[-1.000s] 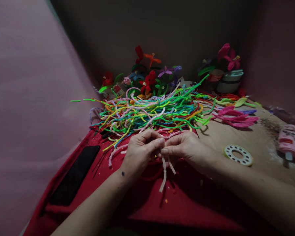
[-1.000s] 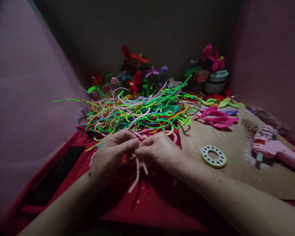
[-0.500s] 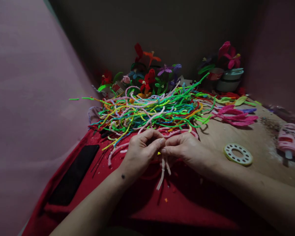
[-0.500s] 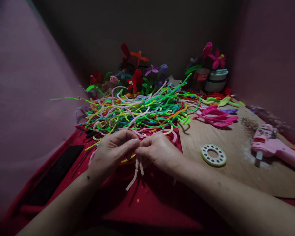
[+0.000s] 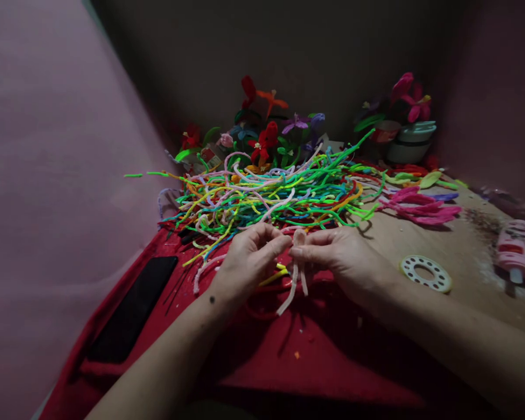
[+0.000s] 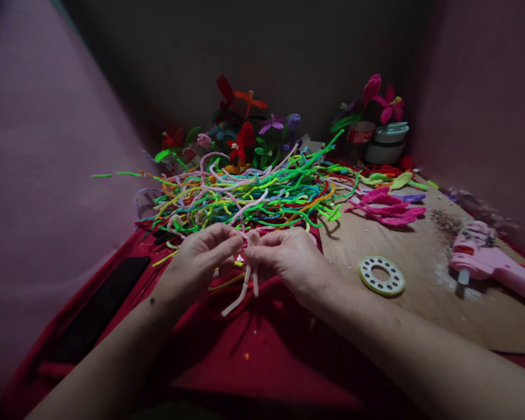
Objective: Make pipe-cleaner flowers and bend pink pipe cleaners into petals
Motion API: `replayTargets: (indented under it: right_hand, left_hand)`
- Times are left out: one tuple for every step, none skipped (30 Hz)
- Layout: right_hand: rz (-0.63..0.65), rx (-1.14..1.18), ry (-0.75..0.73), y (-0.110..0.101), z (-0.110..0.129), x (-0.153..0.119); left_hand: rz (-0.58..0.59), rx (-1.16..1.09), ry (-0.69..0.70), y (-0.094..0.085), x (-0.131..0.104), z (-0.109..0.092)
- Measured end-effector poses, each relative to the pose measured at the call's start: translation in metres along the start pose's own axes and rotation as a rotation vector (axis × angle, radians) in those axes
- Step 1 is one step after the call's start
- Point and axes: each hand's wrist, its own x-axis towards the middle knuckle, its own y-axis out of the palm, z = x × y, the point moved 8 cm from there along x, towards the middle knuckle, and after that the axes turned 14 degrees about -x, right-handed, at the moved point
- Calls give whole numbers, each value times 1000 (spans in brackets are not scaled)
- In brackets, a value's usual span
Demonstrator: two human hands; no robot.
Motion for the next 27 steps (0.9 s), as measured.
replayTargets:
  right_hand:
    - [-51, 26, -23, -5, 3, 0]
    - [-83, 49, -52, -8, 5, 0]
    - [-95, 65, -77, -10, 7, 0]
    - [-97, 75, -94, -11, 8, 0]
    - [-99, 83, -105, -12, 8, 1]
    - [-106, 94, -110, -13, 7, 1]
    - [-121, 109, -105, -15, 6, 1]
    - [-139, 129, -96, -17, 4, 2]
    - [-158, 157, -90, -19, 4, 3]
    - [-176, 193, -88, -21, 3, 3]
    - [-188, 227, -90, -23, 4, 4]
    - [-197, 251, -96, -24, 4, 5]
    - [-203, 267, -101, -26, 5, 6]
    - [-209, 278, -109, -27, 6, 6]
    - [-213, 282, -116, -28, 7, 7]
    - [-214, 282, -121, -29, 8, 7]
    - [-213, 278, -127, -29, 8, 7]
    - [-211, 271, -133, -29, 8, 7]
    - [-209, 256, -140, -29, 8, 7]
    - [-204, 233, -144, -28, 8, 6]
    - [-194, 207, -145, -26, 7, 5]
    - [-181, 184, -143, -23, 6, 5]
    - [-170, 171, -139, -21, 5, 4]
    - [-158, 171, -133, -19, 4, 4]
    - [-147, 183, -124, -17, 2, 3]
    - [-136, 203, -113, -15, 1, 3]
    - [-127, 227, -102, -14, 0, 4]
  left_hand:
    - [44, -82, -99, 2, 0, 8]
    - [103, -136, -178, 6, 0, 13]
    - [170, -164, -234, 11, -2, 18]
    - [233, -170, -268, 16, -4, 20]
    - [285, -164, -286, 20, -6, 22]
    - [318, -152, -294, 23, -7, 22]
    - [327, -136, -293, 25, -8, 22]
    - [312, -118, -280, 26, -9, 22]
    - [280, -103, -254, 26, -9, 20]
    - [240, -89, -220, 26, -9, 17]
    - [198, -69, -176, 25, -9, 15]
    - [166, -44, -128, 24, -9, 11]
    - [147, -26, -83, 24, -9, 9]
    - [138, -21, -51, 24, -9, 7]
    - [143, -28, -42, 24, -9, 7]
    - [160, -48, -53, 25, -9, 8]
    - [188, -79, -75, 26, -8, 10]
    - [215, -115, -103, 27, -8, 12]
    - [239, -143, -130, 28, -7, 13]
    - [255, -157, -148, 28, -6, 14]
    - [264, -156, -155, 29, -6, 14]
    - [265, -144, -156, 30, -5, 13]
    - [263, -121, -152, 31, -5, 12]
    - [256, -88, -135, 32, -5, 11]
    - [247, -46, -92, 33, -5, 8]
    - [232, 5, -33, 34, -5, 4]
    - [217, 58, 28, 34, -6, -1]
